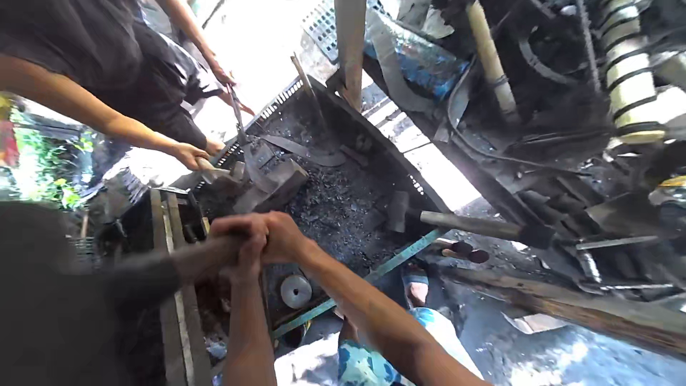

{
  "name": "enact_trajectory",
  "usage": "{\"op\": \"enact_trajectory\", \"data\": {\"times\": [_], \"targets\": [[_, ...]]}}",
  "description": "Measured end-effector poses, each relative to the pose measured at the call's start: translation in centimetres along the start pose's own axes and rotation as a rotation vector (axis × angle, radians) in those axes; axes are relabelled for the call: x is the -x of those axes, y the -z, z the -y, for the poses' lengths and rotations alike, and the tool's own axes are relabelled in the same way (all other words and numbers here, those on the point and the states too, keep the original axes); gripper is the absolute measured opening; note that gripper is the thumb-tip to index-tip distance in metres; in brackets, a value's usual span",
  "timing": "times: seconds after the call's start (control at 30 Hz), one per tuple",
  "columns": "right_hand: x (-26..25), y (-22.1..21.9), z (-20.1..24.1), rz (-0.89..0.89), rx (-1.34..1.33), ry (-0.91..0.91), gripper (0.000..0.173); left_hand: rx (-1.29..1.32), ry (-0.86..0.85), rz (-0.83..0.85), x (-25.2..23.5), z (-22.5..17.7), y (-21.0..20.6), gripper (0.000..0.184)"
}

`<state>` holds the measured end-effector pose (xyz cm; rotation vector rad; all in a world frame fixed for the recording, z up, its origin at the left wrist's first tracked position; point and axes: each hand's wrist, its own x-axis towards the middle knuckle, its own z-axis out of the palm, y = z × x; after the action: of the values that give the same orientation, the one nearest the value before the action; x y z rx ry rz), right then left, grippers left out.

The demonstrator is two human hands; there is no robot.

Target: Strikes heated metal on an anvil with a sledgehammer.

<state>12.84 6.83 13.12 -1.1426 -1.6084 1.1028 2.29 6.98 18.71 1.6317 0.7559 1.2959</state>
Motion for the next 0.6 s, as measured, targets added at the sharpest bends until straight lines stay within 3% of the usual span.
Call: {"op": "enact_trajectory", "data": {"times": [0.07,0.13,0.17,0.2,0.3,0.4,0.47,0.6], "targets": [[2.5,-3.0,-8.5,0.040,-0.002,-0.301,0.042,0.043,0.272,-0.161,3.5,9.6,-0.9,0.020],[7.6,-5.6,-14.2,0.096,-0.093,-0.668,0.039,0.068,0.695,-0.275,8.7,17.3,-2.2,0.013],[9.1,-5.8,-15.2,0.127,-0.084,-0.799,0.039,0.104,0.818,-0.312,10.4,19.2,-2.7,0.015],[10.2,-5.4,-15.2,0.147,-0.019,-0.852,0.044,0.159,0.830,-0.318,11.4,19.6,-3.2,0.015],[14.6,-4.9,-12.3,0.175,0.109,-0.806,0.053,0.249,0.708,-0.352,15.2,15.0,-4.6,0.024],[21.1,-5.0,-9.8,0.258,0.172,-0.808,0.060,0.158,0.721,-0.570,19.5,9.3,-7.4,0.040],[26.4,-5.4,-9.3,0.340,0.156,-0.784,0.064,0.057,0.835,-0.724,22.6,7.9,-9.9,0.033],[36.3,-3.5,-11.0,0.471,-0.104,-0.617,0.071,0.054,1.190,-0.812,30.0,6.6,-12.0,0.026]]}}
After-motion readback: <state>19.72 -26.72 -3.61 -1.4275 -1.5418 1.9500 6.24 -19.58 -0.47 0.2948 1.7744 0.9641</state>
